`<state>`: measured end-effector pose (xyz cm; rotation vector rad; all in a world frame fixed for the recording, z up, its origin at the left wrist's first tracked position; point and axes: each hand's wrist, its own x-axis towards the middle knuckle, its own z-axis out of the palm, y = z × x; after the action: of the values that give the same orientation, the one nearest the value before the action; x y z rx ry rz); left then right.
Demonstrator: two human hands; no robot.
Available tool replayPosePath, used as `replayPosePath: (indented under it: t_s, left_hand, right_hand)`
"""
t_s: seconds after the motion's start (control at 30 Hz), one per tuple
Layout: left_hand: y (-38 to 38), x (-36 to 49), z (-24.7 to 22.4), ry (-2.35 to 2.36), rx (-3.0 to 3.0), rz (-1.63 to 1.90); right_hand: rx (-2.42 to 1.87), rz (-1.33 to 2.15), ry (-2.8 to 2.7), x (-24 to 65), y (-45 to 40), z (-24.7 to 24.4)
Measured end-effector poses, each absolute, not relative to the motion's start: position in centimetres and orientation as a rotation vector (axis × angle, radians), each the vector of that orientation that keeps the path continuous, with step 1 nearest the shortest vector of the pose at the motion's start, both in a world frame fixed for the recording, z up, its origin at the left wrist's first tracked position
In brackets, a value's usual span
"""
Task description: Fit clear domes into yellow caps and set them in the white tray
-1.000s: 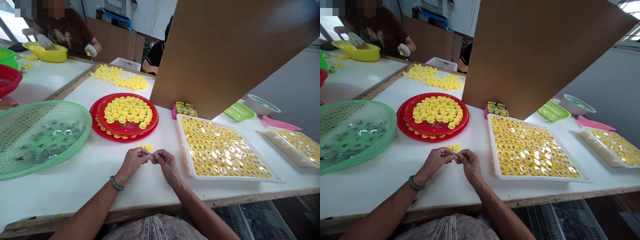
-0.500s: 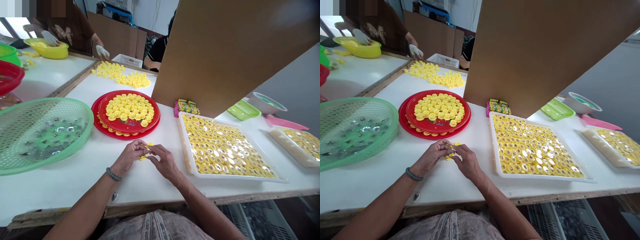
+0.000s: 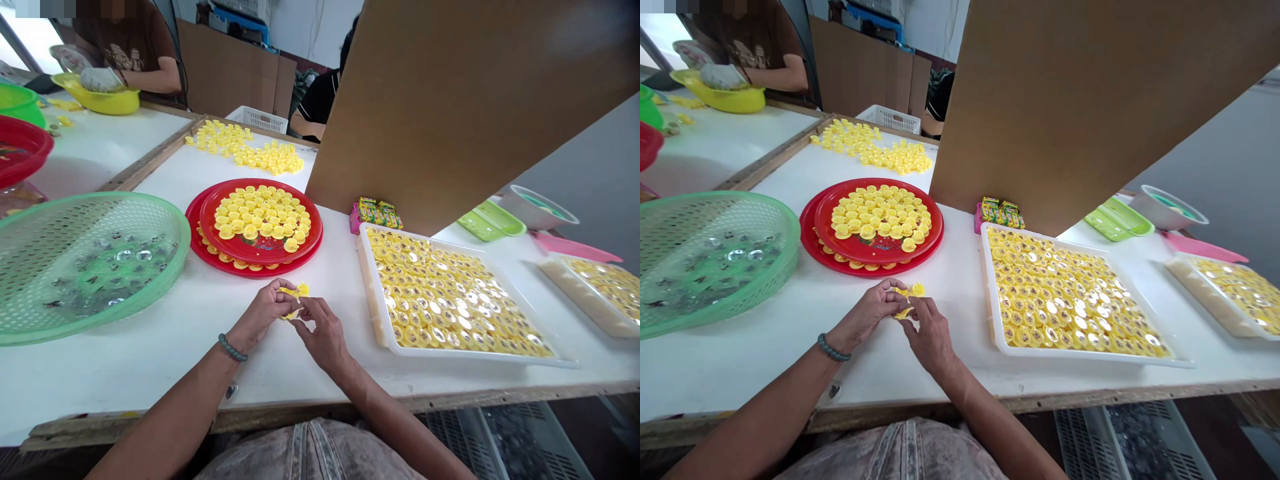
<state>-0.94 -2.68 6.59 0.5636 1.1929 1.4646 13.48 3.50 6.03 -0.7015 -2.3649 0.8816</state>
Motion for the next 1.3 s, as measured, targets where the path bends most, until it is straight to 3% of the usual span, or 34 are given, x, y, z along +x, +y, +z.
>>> replayPosePath:
  t_s: [0.13, 0.37, 0.67, 0.83, 1.0, 1.13, 1.3]
  left_hand:
    - [-2.8, -1.5, 7.0, 1.323, 0.581, 1.445]
    - [-2.9, -2.1, 6.0, 2.054, 0.787, 1.163]
    - [-2.8, -1.3, 4.7, 1.848, 0.763, 1.219]
    - [-2.8, -1.2, 5.1, 1.832, 0.848, 1.121]
    - [-2.6, -1.4, 6.1, 2.038, 1.227, 0.973]
    - [-2.4, -1.0, 6.1, 1.865, 1.702, 0.846]
    - [-2.4, -0.1, 5.6, 1.787, 1.773, 0.772]
  right_hand:
    - [-0.785, 0.862, -2.338, 13.1, 3.3, 5.8]
    - [-0.911, 0.811, -2.472, 12.3, 4.1, 5.5]
    - [-0.947, 0.640, -2.589, 12.3, 4.2, 5.3]
    - [-0.962, 0.771, -2.493, 13.3, 4.5, 5.1]
    - [-1.000, 0.882, -2.404, 15.2, 5.1, 5.9]
    - [-0.948, 0.840, -2.434, 16.6, 5.0, 6.7]
    - [-0.920, 0.828, -2.452, 17.6, 4.5, 6.6]
